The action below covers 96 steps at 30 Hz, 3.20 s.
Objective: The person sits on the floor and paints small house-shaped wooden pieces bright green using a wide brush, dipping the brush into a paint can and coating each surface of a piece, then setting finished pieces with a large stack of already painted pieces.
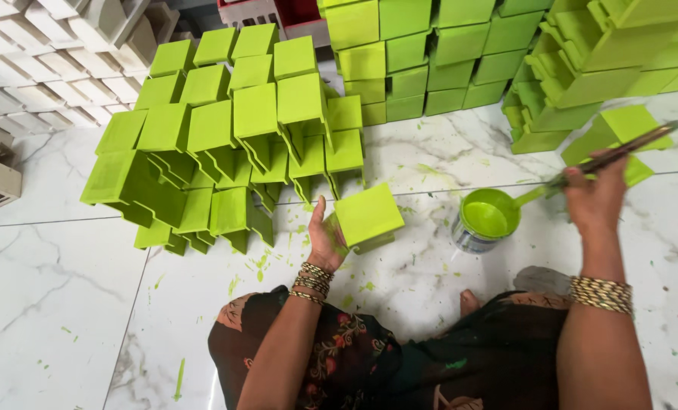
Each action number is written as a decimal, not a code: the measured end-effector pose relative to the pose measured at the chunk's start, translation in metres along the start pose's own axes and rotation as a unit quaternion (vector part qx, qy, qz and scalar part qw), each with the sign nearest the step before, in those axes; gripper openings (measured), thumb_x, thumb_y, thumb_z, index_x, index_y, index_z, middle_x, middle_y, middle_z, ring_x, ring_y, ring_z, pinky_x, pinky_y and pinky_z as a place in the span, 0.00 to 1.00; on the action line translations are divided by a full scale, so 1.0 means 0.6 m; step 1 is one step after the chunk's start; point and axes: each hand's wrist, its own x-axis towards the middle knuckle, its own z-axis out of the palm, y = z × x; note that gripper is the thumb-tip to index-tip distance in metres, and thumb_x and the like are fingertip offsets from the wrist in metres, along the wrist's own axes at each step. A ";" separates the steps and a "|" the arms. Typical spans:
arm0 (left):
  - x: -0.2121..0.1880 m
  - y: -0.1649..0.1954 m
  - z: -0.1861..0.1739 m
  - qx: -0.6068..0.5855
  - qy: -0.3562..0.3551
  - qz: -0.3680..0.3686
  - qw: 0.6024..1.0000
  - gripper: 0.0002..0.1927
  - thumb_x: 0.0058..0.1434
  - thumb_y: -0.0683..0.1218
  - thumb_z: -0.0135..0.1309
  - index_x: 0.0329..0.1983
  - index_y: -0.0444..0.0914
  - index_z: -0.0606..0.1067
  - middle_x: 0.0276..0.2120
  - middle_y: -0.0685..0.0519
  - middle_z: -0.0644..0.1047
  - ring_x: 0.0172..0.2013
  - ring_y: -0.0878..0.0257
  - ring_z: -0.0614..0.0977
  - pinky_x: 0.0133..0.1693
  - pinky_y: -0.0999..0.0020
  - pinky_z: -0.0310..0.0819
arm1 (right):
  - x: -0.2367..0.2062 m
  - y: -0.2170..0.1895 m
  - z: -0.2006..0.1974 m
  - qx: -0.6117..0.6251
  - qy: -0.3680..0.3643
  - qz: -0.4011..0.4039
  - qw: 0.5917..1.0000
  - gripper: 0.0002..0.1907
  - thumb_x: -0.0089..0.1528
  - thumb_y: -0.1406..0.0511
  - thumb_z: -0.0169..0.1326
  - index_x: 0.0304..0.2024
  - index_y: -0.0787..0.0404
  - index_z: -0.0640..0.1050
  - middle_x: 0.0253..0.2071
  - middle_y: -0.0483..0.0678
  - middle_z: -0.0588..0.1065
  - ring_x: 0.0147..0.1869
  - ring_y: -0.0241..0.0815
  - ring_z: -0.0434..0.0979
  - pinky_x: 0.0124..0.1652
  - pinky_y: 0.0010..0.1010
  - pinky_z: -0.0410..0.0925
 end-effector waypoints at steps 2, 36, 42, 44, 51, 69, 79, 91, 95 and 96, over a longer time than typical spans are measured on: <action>-0.003 -0.014 -0.016 -0.034 -0.004 -0.015 0.999 0.50 0.64 0.75 0.35 0.67 0.28 0.67 0.60 0.42 0.76 0.59 0.52 0.78 0.62 0.58 0.68 | -0.004 0.007 -0.009 0.079 -0.022 0.073 0.994 0.23 0.69 0.76 0.58 0.61 0.66 0.61 0.57 0.58 0.73 0.53 0.46 0.80 0.43 0.35 0.77; -0.052 -0.085 0.023 -0.184 -0.125 -0.020 0.975 0.55 0.65 0.78 0.34 0.76 0.30 0.57 0.72 0.41 0.64 0.70 0.51 0.66 0.71 0.58 0.56 | 0.000 -0.235 0.152 0.631 -0.216 0.131 0.734 0.09 0.76 0.72 0.52 0.52 0.62 0.64 0.47 0.61 0.77 0.52 0.60 0.83 0.49 0.42 0.81; -0.053 -0.087 0.044 -0.136 -0.135 0.007 0.982 0.56 0.65 0.78 0.31 0.78 0.31 0.51 0.76 0.43 0.57 0.74 0.52 0.59 0.74 0.57 0.49 | -0.030 -0.232 0.143 0.597 -0.213 0.148 0.759 0.12 0.76 0.71 0.53 0.55 0.60 0.63 0.49 0.60 0.76 0.53 0.61 0.82 0.49 0.40 0.80; -0.054 -0.085 0.048 -0.134 -0.136 0.011 0.982 0.56 0.65 0.79 0.31 0.79 0.31 0.50 0.77 0.43 0.55 0.75 0.52 0.57 0.74 0.57 0.47 | -0.030 -0.229 0.136 0.589 -0.214 0.149 0.765 0.12 0.77 0.71 0.53 0.55 0.60 0.63 0.49 0.61 0.76 0.53 0.62 0.82 0.48 0.38 0.80; -0.065 -0.089 0.056 -0.107 -0.139 0.027 0.984 0.56 0.66 0.78 0.31 0.79 0.30 0.48 0.77 0.42 0.53 0.76 0.51 0.55 0.75 0.56 0.46 | -0.039 -0.234 0.134 0.590 -0.219 0.160 0.760 0.11 0.77 0.71 0.52 0.56 0.61 0.63 0.48 0.61 0.76 0.53 0.62 0.82 0.47 0.38 0.80; -0.073 -0.088 0.053 -0.092 -0.137 0.026 0.986 0.55 0.66 0.78 0.32 0.79 0.31 0.50 0.77 0.43 0.54 0.76 0.52 0.56 0.75 0.56 0.47 | -0.017 -0.211 0.126 0.491 -0.183 0.095 0.847 0.12 0.78 0.72 0.52 0.55 0.60 0.62 0.48 0.59 0.77 0.53 0.58 0.83 0.48 0.38 0.80; -0.076 -0.080 0.055 -0.106 -0.143 0.016 0.984 0.57 0.66 0.79 0.33 0.79 0.30 0.48 0.77 0.41 0.54 0.76 0.50 0.56 0.75 0.56 0.46 | -0.030 -0.240 0.116 0.567 -0.191 0.149 0.787 0.10 0.77 0.72 0.51 0.54 0.61 0.63 0.46 0.58 0.78 0.51 0.58 0.83 0.47 0.39 0.81; -0.079 -0.074 0.061 -0.116 -0.145 0.013 0.983 0.58 0.65 0.79 0.32 0.79 0.30 0.48 0.77 0.41 0.53 0.76 0.51 0.56 0.75 0.56 0.47 | -0.014 -0.216 0.126 0.458 -0.157 0.096 0.870 0.10 0.80 0.73 0.50 0.57 0.60 0.62 0.48 0.59 0.77 0.53 0.57 0.83 0.49 0.41 0.81; -0.078 -0.071 0.064 -0.120 -0.148 0.016 0.982 0.58 0.64 0.80 0.32 0.79 0.30 0.48 0.77 0.41 0.54 0.76 0.51 0.57 0.75 0.56 0.47 | -0.006 -0.197 0.106 0.442 -0.124 0.110 0.882 0.12 0.80 0.73 0.49 0.58 0.59 0.61 0.48 0.58 0.77 0.54 0.57 0.82 0.49 0.42 0.81; -0.077 -0.071 0.065 -0.119 -0.148 0.016 0.982 0.58 0.64 0.80 0.32 0.79 0.30 0.48 0.77 0.41 0.54 0.76 0.51 0.56 0.75 0.56 0.47 | -0.008 -0.198 0.105 0.462 -0.131 0.111 0.870 0.11 0.79 0.73 0.49 0.57 0.59 0.61 0.48 0.58 0.77 0.54 0.57 0.82 0.50 0.42 0.81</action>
